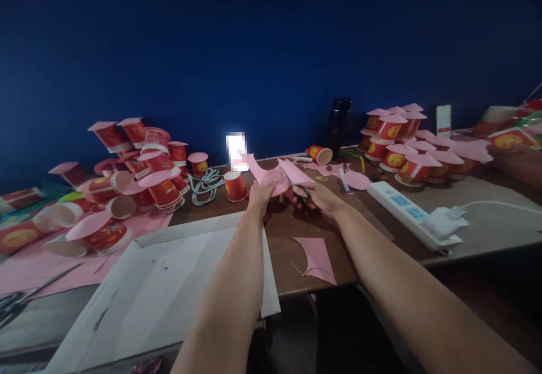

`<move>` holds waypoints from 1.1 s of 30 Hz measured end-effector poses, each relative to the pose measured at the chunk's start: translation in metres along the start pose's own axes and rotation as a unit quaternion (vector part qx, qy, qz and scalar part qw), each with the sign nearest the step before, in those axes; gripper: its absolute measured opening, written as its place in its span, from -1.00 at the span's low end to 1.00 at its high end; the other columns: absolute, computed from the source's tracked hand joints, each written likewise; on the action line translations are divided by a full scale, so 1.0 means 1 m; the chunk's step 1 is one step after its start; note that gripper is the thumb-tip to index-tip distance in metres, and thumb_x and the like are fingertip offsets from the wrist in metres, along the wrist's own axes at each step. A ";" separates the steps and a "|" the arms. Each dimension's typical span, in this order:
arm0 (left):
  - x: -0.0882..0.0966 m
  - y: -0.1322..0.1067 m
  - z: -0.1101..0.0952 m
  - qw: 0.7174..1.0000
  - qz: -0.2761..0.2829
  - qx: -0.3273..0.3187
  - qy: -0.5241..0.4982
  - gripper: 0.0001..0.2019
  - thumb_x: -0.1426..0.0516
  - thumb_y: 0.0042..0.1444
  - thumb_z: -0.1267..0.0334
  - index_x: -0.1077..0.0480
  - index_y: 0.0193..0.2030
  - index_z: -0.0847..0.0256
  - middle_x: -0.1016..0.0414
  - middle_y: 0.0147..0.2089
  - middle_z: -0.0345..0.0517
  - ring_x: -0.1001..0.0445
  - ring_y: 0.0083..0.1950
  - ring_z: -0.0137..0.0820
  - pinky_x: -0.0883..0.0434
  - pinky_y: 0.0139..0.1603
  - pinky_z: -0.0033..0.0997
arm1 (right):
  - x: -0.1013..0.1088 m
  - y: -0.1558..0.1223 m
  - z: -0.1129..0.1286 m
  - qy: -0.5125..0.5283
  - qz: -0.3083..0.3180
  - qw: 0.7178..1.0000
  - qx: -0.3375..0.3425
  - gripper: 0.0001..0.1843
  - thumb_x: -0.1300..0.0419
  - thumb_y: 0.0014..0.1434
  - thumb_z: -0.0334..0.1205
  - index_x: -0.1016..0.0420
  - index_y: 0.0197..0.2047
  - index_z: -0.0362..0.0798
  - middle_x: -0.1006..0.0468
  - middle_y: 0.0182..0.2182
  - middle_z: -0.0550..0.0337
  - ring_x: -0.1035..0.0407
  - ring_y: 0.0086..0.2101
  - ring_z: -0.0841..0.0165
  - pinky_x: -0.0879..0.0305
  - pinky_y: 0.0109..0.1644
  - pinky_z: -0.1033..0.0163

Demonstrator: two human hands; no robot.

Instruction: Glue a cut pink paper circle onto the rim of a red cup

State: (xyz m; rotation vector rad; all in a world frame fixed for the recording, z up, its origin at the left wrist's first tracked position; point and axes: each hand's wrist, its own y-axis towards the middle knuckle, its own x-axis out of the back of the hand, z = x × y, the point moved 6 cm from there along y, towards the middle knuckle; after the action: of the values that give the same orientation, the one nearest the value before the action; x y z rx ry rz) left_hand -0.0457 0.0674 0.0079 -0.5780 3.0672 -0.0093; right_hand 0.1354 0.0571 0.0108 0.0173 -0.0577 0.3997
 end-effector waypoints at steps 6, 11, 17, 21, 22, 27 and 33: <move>-0.001 -0.001 -0.002 1.000 0.007 -0.007 0.017 -0.52 -0.34 -0.16 0.15 -0.46 -0.13 0.44 -0.55 -0.15 0.22 -0.53 -0.10 -0.16 -0.40 -0.06 -0.26 | 0.001 0.001 0.002 -0.011 0.001 1.000 0.012 -0.64 -0.31 -0.03 0.03 -0.54 -0.31 -0.11 -0.55 -0.46 0.14 -0.33 -0.56 0.51 0.08 -0.67 0.46; -0.005 0.000 0.004 0.999 0.026 0.007 -0.031 -0.56 -0.34 -0.16 0.14 -0.47 -0.17 0.42 -0.56 -0.27 0.13 -0.53 -0.20 -0.21 -0.44 -0.21 -0.33 | 0.000 -0.001 0.005 -0.018 -0.006 1.000 0.015 -0.67 -0.31 -0.04 0.02 -0.54 -0.34 -0.09 -0.53 -0.48 0.18 -0.31 -0.56 0.52 0.09 -0.65 0.45; -0.007 0.000 0.012 0.997 0.037 0.058 -0.043 -0.52 -0.32 -0.14 0.12 -0.46 -0.12 0.44 -0.52 -0.40 0.04 -0.47 -0.44 -0.32 -0.36 -0.50 -0.41 | 0.002 -0.002 0.005 -0.027 -0.025 0.999 0.013 -0.62 -0.33 -0.07 0.05 -0.57 -0.33 -0.11 -0.52 -0.50 0.16 -0.30 -0.55 0.49 0.06 -0.62 0.43; -0.008 0.002 0.013 0.996 0.040 0.053 -0.053 -0.51 -0.33 -0.15 0.12 -0.46 -0.10 0.42 -0.52 -0.39 0.03 -0.48 -0.42 -0.33 -0.37 -0.49 -0.43 | 0.005 -0.001 0.001 -0.026 -0.035 0.999 0.004 -0.63 -0.36 -0.11 0.04 -0.57 -0.35 -0.10 -0.53 -0.50 0.16 -0.31 -0.55 0.49 0.02 -0.59 0.42; -0.008 0.002 0.013 0.996 0.040 0.054 -0.050 -0.52 -0.33 -0.15 0.12 -0.47 -0.12 0.42 -0.52 -0.39 0.03 -0.48 -0.42 -0.33 -0.37 -0.48 -0.43 | 0.005 -0.001 0.001 -0.028 -0.036 0.999 0.007 -0.63 -0.36 -0.11 0.04 -0.57 -0.37 -0.10 -0.52 -0.50 0.17 -0.30 -0.55 0.50 0.02 -0.59 0.42; -0.008 0.003 0.014 0.997 0.045 0.055 -0.043 -0.53 -0.32 -0.15 0.10 -0.47 -0.14 0.41 -0.51 -0.40 0.02 -0.44 -0.46 -0.37 -0.31 -0.53 -0.46 | 0.005 -0.002 0.004 -0.037 -0.041 0.998 0.022 -0.63 -0.34 -0.10 0.05 -0.56 -0.41 -0.12 -0.49 -0.54 0.19 -0.28 -0.57 0.51 0.03 -0.58 0.41; -0.008 0.004 0.014 0.997 0.045 0.052 -0.041 -0.52 -0.31 -0.15 0.09 -0.48 -0.14 0.41 -0.51 -0.40 0.03 -0.44 -0.45 -0.37 -0.28 -0.56 -0.48 | 0.005 -0.002 0.004 -0.049 -0.046 0.997 0.024 -0.60 -0.33 -0.09 0.10 -0.55 -0.42 -0.12 -0.47 -0.56 0.19 -0.27 -0.56 0.49 0.05 -0.60 0.40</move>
State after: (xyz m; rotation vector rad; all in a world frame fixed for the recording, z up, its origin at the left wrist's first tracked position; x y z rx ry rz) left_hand -0.0393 0.0736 -0.0065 -0.4242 2.9871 -0.1387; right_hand 0.1405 0.0575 0.0148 0.0865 -0.1436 0.3085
